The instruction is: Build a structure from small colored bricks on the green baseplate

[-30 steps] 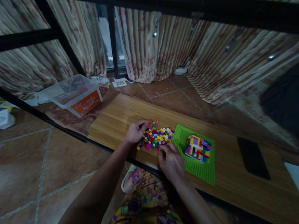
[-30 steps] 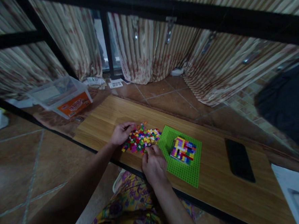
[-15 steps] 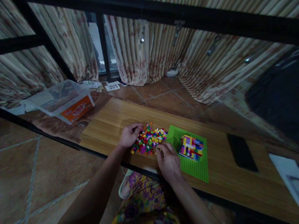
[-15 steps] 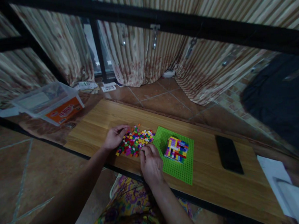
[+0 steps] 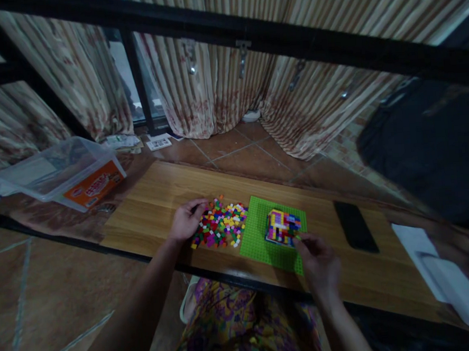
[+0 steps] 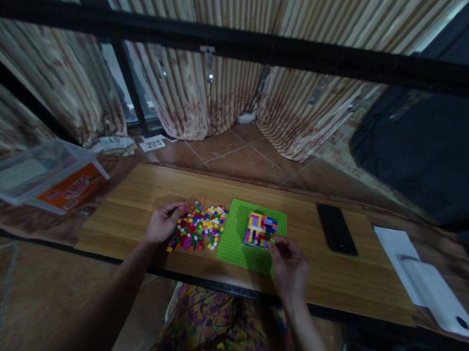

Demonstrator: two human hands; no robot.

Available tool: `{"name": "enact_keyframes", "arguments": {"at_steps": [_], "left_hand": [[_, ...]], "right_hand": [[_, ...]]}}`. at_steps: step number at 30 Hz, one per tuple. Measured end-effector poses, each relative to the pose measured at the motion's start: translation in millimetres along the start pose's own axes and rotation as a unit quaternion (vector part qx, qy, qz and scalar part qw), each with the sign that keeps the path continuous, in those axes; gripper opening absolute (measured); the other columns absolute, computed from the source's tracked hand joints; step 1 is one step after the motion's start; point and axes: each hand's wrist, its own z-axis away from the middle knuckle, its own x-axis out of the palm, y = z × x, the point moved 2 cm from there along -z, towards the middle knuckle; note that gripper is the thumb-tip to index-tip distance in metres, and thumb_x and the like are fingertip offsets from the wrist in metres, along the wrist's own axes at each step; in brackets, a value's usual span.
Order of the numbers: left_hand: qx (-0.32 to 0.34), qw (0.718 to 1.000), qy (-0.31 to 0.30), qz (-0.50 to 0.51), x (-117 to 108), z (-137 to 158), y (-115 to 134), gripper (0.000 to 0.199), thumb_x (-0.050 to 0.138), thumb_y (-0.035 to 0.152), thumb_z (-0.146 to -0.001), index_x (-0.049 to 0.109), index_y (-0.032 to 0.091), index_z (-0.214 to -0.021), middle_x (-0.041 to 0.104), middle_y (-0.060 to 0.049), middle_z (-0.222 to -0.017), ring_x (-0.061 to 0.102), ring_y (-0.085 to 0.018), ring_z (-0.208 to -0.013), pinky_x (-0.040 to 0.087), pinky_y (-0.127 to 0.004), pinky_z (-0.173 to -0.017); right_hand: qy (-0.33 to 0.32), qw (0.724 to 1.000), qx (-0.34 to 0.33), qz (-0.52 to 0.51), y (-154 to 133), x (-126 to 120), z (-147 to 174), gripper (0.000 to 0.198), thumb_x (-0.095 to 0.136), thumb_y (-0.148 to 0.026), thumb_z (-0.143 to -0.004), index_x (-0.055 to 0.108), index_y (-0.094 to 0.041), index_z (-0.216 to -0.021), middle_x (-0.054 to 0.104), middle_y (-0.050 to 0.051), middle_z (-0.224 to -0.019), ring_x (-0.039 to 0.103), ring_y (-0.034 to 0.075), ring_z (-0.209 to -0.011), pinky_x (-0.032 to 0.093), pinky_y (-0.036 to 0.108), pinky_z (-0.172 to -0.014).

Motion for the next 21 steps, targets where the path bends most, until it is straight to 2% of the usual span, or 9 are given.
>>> {"name": "enact_keyframes", "arguments": {"at_steps": [2,5,12,21], "left_hand": [[-0.003,1.000,0.000,-0.002,0,0,1,0.035,0.055,0.046,-0.085,0.072,0.020,-0.103,0.074,-0.005,-0.103,0.067,-0.022,-0.097,0.051,-0.035,-0.092],[-0.002,1.000,0.002,-0.007,-1,0,2,0.035,0.055,0.046,-0.085,0.072,0.020,-0.103,0.073,-0.005,-0.104,0.067,-0.022,-0.098,0.051,-0.034,-0.092],[-0.005,1.000,-0.002,-0.004,-1,0,-2,0.038,0.055,0.049,-0.085,0.071,0.020,-0.104,0.074,-0.005,-0.101,0.067,-0.022,-0.094,0.051,-0.035,-0.091],[-0.005,1.000,0.001,-0.007,-1,0,-1,0.038,0.055,0.049,-0.085,0.071,0.020,-0.105,0.074,-0.006,-0.104,0.067,-0.023,-0.096,0.051,-0.036,-0.094]], "right_hand": [[0.033,0.999,0.019,0.000,7,-11,-10,0.030,0.076,-0.040,-0.058,0.066,-0.016,-0.073,0.068,0.005,-0.070,0.063,0.019,-0.067,0.050,0.032,-0.066],[0.042,0.998,0.022,0.034,15,-18,-19,0.030,0.074,-0.040,-0.059,0.068,-0.015,-0.074,0.069,0.007,-0.072,0.063,0.020,-0.069,0.049,0.033,-0.067],[0.010,0.995,-0.033,0.097,16,-10,-22,0.031,0.065,-0.045,-0.071,0.071,-0.015,-0.079,0.072,0.010,-0.083,0.065,0.023,-0.076,0.049,0.035,-0.073],[0.018,0.993,-0.052,0.103,14,-9,-20,0.032,0.066,-0.045,-0.071,0.071,-0.015,-0.081,0.072,0.010,-0.080,0.066,0.023,-0.073,0.050,0.035,-0.070]]}}
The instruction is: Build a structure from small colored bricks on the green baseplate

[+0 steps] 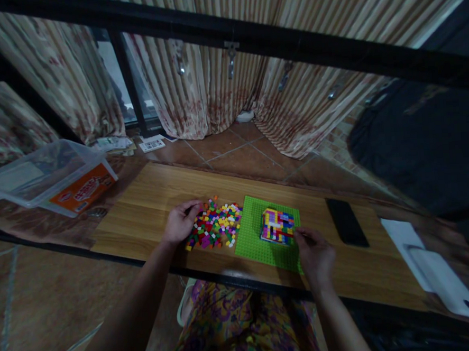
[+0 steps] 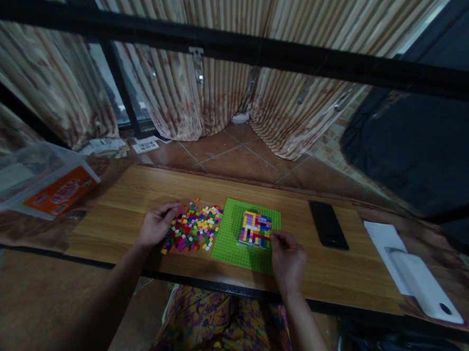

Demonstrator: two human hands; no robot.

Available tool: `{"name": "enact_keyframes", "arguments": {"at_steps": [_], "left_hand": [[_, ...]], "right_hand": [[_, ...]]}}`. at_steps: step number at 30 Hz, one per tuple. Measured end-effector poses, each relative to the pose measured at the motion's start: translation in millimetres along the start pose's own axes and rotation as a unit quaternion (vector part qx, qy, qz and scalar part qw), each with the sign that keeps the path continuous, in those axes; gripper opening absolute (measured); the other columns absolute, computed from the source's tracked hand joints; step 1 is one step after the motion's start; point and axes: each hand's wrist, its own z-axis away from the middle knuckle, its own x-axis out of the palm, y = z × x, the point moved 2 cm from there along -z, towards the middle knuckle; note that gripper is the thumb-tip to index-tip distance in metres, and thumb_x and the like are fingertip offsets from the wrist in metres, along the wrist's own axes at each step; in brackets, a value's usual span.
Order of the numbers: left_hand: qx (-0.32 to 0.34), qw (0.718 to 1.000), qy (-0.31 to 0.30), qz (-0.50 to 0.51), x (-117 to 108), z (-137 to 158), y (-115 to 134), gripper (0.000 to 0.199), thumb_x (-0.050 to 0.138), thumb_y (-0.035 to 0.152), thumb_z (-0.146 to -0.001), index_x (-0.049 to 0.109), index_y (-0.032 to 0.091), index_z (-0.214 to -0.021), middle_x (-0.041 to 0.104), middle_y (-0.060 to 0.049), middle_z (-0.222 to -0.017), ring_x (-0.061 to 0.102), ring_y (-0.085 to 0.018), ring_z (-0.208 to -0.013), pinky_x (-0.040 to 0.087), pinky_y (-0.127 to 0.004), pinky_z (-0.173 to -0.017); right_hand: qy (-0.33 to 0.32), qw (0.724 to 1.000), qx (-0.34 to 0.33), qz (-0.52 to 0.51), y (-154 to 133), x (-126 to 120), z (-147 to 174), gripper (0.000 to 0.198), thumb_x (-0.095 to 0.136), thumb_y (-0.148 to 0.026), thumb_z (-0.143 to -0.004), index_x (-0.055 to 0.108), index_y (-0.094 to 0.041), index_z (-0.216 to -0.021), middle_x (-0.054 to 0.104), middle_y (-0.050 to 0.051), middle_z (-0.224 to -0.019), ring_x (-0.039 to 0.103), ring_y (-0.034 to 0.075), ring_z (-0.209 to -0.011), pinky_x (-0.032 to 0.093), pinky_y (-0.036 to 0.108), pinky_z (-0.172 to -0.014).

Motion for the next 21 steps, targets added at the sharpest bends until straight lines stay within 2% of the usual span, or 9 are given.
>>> {"name": "enact_keyframes", "arguments": {"at_steps": [5,13,21], "left_hand": [[0.002,1.000,0.004,0.002,0.0,0.3,2.4,0.039,0.055,0.050,-0.084,0.072,0.020,-0.102,0.074,-0.006,-0.103,0.067,-0.023,-0.097,0.051,-0.035,-0.093],[0.006,1.000,0.001,0.001,0.2,0.3,1.3,0.039,0.055,0.049,-0.085,0.072,0.019,-0.103,0.074,-0.006,-0.101,0.068,-0.022,-0.094,0.052,-0.034,-0.089],[0.005,1.000,0.002,-0.001,0.0,0.3,-0.4,0.037,0.055,0.048,-0.085,0.071,0.020,-0.103,0.074,-0.005,-0.100,0.068,-0.022,-0.094,0.052,-0.035,-0.089]], "right_hand": [[0.010,1.000,0.007,0.002,5.0,1.4,-1.3,0.031,0.066,-0.043,-0.072,0.070,-0.015,-0.082,0.070,0.010,-0.083,0.065,0.022,-0.076,0.049,0.036,-0.074],[0.010,1.000,-0.021,0.013,6.2,4.6,-3.1,0.032,0.065,-0.044,-0.073,0.070,-0.014,-0.082,0.070,0.010,-0.083,0.064,0.022,-0.075,0.049,0.037,-0.074],[0.000,1.000,-0.009,-0.027,6.3,8.4,-2.7,0.033,0.068,-0.044,-0.070,0.070,-0.014,-0.083,0.070,0.010,-0.085,0.065,0.022,-0.077,0.051,0.038,-0.077]]}}
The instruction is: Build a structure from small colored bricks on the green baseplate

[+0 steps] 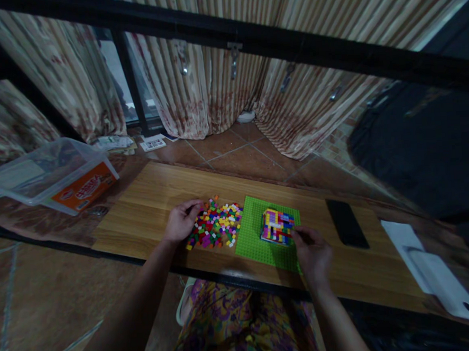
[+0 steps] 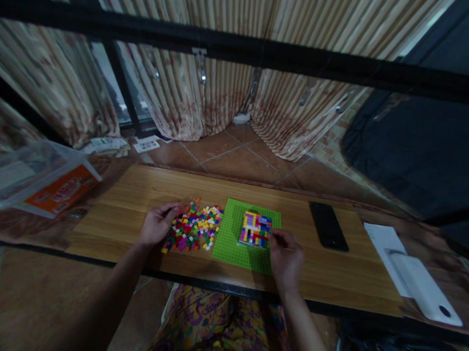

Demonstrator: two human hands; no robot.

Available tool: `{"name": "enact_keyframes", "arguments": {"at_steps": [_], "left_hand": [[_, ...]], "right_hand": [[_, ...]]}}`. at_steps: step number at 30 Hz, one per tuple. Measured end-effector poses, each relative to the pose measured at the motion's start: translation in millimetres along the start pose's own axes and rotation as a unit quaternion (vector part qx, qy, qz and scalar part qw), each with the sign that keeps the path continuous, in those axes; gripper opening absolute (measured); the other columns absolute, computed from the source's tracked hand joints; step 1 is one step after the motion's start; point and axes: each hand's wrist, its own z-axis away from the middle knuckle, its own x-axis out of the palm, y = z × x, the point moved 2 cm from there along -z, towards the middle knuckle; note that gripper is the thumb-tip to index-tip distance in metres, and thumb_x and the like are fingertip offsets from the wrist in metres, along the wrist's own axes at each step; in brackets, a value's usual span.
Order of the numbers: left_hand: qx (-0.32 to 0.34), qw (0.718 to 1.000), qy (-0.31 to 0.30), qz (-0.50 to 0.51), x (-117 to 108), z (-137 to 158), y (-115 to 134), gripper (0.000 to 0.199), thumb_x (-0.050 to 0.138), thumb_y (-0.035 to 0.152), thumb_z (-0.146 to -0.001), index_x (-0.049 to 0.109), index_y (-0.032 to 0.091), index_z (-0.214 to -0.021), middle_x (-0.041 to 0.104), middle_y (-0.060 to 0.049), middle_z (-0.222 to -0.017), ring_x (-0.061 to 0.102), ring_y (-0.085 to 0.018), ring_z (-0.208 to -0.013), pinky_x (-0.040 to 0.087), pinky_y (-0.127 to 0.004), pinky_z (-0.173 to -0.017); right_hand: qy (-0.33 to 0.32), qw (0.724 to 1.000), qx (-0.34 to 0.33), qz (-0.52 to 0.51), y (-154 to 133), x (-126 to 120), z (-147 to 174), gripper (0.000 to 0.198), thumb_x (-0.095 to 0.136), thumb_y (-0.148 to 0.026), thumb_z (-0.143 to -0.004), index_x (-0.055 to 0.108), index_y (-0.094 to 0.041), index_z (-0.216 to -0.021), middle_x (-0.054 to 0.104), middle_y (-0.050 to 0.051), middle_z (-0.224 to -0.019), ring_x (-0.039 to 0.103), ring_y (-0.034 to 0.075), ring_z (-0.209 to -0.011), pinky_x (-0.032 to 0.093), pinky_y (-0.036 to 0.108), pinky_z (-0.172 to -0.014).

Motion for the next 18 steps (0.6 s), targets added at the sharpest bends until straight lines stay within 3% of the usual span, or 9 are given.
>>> {"name": "enact_keyframes", "arguments": {"at_steps": [6,18], "left_hand": [[0.000,1.000,0.001,0.004,0.6,-0.2,-1.0,0.037,0.055,0.048,-0.085,0.071,0.020,-0.103,0.074,-0.005,-0.102,0.068,-0.022,-0.095,0.052,-0.035,-0.090],[-0.004,1.000,0.000,0.014,0.3,0.3,0.7,0.039,0.055,0.049,-0.084,0.071,0.019,-0.104,0.074,-0.006,-0.101,0.068,-0.022,-0.094,0.052,-0.035,-0.090]], "right_hand": [[0.000,1.000,-0.017,-0.012,-6.7,0.7,1.7,0.033,0.068,-0.046,-0.071,0.071,-0.015,-0.082,0.070,0.010,-0.086,0.065,0.022,-0.079,0.051,0.039,-0.077],[0.010,0.996,0.045,-0.074,1.6,3.5,2.1,0.036,0.067,-0.046,-0.073,0.071,-0.013,-0.087,0.072,0.009,-0.084,0.065,0.020,-0.075,0.050,0.033,-0.069]]}}
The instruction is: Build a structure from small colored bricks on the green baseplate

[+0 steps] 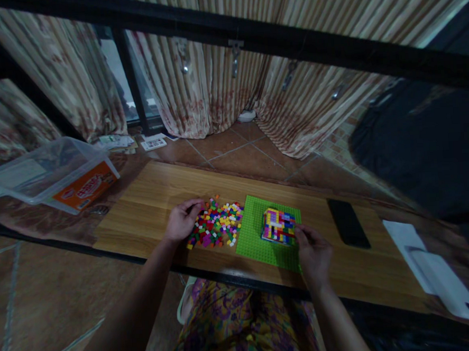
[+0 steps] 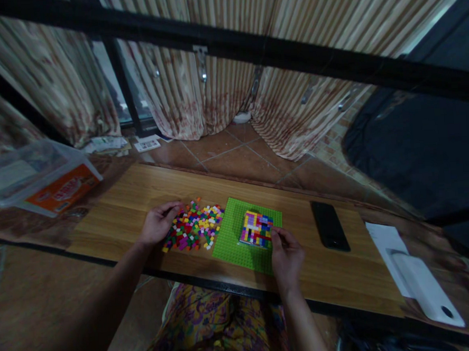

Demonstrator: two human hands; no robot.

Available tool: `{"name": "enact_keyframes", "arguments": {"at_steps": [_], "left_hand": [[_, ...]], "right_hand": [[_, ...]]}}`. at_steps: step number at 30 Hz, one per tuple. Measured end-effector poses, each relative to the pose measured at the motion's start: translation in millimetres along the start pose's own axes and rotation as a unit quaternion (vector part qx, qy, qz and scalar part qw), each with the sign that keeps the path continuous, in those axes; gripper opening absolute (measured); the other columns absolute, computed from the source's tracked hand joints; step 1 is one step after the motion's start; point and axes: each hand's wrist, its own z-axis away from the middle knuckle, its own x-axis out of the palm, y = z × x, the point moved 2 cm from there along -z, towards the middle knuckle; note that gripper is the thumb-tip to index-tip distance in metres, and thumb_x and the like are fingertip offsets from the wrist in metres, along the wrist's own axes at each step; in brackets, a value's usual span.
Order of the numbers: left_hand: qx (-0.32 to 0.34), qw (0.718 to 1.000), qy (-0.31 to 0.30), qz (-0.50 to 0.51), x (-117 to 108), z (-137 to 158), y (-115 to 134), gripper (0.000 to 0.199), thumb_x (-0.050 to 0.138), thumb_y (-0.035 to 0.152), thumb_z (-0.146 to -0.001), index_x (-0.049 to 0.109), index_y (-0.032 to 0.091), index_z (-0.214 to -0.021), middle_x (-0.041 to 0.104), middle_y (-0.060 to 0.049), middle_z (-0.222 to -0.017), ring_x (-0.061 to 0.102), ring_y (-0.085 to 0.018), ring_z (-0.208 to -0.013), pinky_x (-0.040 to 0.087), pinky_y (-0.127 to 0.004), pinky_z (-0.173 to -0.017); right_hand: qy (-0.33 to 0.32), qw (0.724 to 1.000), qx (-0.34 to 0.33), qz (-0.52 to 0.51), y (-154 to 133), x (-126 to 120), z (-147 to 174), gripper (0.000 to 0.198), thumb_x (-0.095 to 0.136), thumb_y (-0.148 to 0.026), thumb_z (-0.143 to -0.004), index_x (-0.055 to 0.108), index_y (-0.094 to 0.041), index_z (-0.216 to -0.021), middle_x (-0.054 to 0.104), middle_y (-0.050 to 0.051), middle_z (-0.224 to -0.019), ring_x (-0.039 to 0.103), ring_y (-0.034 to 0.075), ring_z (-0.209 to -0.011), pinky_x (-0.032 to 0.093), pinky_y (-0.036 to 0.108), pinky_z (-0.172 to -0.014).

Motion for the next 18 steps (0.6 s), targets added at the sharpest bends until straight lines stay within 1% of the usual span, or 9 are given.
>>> {"name": "enact_keyframes", "arguments": {"at_steps": [5,12,18], "left_hand": [[0.003,1.000,0.002,-0.007,0.3,-0.1,-1.2,0.038,0.055,0.049,-0.084,0.072,0.020,-0.103,0.074,-0.005,-0.100,0.068,-0.022,-0.095,0.051,-0.035,-0.090],[-0.002,1.000,-0.002,-0.008,0.3,-0.5,0.1,0.035,0.056,0.046,-0.085,0.072,0.020,-0.102,0.074,-0.006,-0.100,0.068,-0.023,-0.096,0.051,-0.035,-0.092],[-0.002,1.000,-0.006,-0.004,0.2,0.0,0.6,0.036,0.056,0.046,-0.085,0.072,0.020,-0.103,0.074,-0.005,-0.099,0.068,-0.022,-0.095,0.051,-0.034,-0.091]], "right_hand": [[0.011,0.999,0.029,-0.043,-1.9,2.3,-1.0,0.035,0.071,-0.043,-0.068,0.071,-0.014,-0.086,0.072,0.008,-0.083,0.063,0.018,-0.073,0.049,0.030,-0.066],[0.020,0.986,0.105,-0.125,-5.9,4.0,-2.3,0.031,0.080,-0.036,-0.056,0.071,-0.016,-0.078,0.069,0.001,-0.073,0.057,0.012,-0.062,0.043,0.023,-0.056],[0.016,0.978,0.153,-0.143,-4.5,3.1,-6.3,0.030,0.082,-0.032,-0.051,0.071,-0.016,-0.074,0.069,0.001,-0.072,0.057,0.011,-0.059,0.042,0.021,-0.051]]}}
